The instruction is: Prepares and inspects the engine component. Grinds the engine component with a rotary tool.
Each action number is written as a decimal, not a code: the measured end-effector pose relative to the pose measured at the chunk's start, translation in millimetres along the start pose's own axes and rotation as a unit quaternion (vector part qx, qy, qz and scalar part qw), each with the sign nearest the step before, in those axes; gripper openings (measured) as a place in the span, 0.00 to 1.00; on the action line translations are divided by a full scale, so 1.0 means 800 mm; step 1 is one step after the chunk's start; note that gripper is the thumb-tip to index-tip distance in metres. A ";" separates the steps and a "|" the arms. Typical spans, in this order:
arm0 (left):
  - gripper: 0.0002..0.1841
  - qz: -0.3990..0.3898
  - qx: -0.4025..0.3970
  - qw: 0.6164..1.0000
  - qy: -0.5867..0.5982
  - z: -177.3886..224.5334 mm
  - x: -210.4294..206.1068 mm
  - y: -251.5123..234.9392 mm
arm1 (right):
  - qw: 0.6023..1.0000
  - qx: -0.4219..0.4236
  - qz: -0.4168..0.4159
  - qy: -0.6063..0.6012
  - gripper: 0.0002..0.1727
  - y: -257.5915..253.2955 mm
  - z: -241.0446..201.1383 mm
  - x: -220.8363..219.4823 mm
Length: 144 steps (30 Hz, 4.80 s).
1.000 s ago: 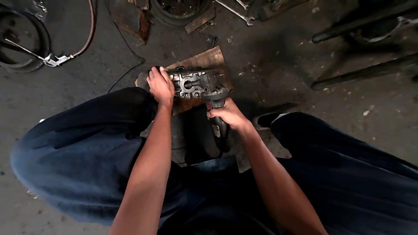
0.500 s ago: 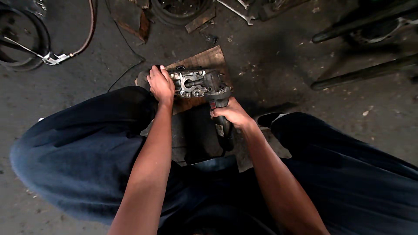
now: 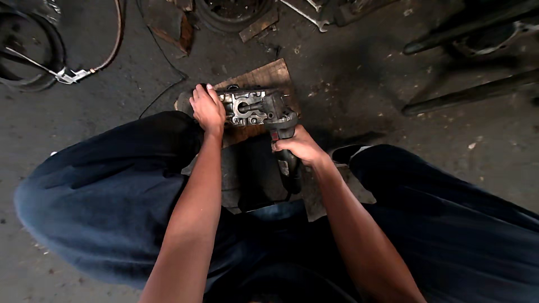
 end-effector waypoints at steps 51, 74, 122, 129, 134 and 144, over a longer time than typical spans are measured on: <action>0.30 -0.003 0.005 1.000 0.003 0.001 -0.001 -0.002 | 0.999 0.044 0.029 -0.007 0.27 0.007 -0.001 -0.017; 0.31 -0.004 0.009 1.000 -0.002 0.000 -0.001 -0.002 | 0.999 0.022 0.029 0.028 0.26 0.012 -0.013 -0.014; 0.29 -0.003 0.007 1.000 0.009 -0.001 0.002 0.004 | 0.975 0.025 0.056 0.215 0.33 0.007 -0.020 -0.029; 0.28 -0.002 0.018 1.000 0.012 -0.002 0.000 0.002 | 0.968 0.004 0.050 0.248 0.28 0.034 -0.049 -0.008; 0.28 -0.011 0.016 1.000 0.009 0.000 -0.001 0.000 | 0.963 0.019 0.060 0.262 0.32 0.021 -0.042 -0.018; 0.28 -0.009 0.014 1.000 0.011 -0.003 0.000 0.000 | 0.960 0.009 0.064 0.272 0.33 0.015 -0.033 -0.025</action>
Point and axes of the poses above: each hand's wrist, its own y-axis away from the middle knuckle, its own x-axis out of the back of the hand, z = x × y, the point moved 6 cm from there along -y, towards the middle knuckle, and after that the axes turned 6 degrees about -y, right-handed, at the moved point
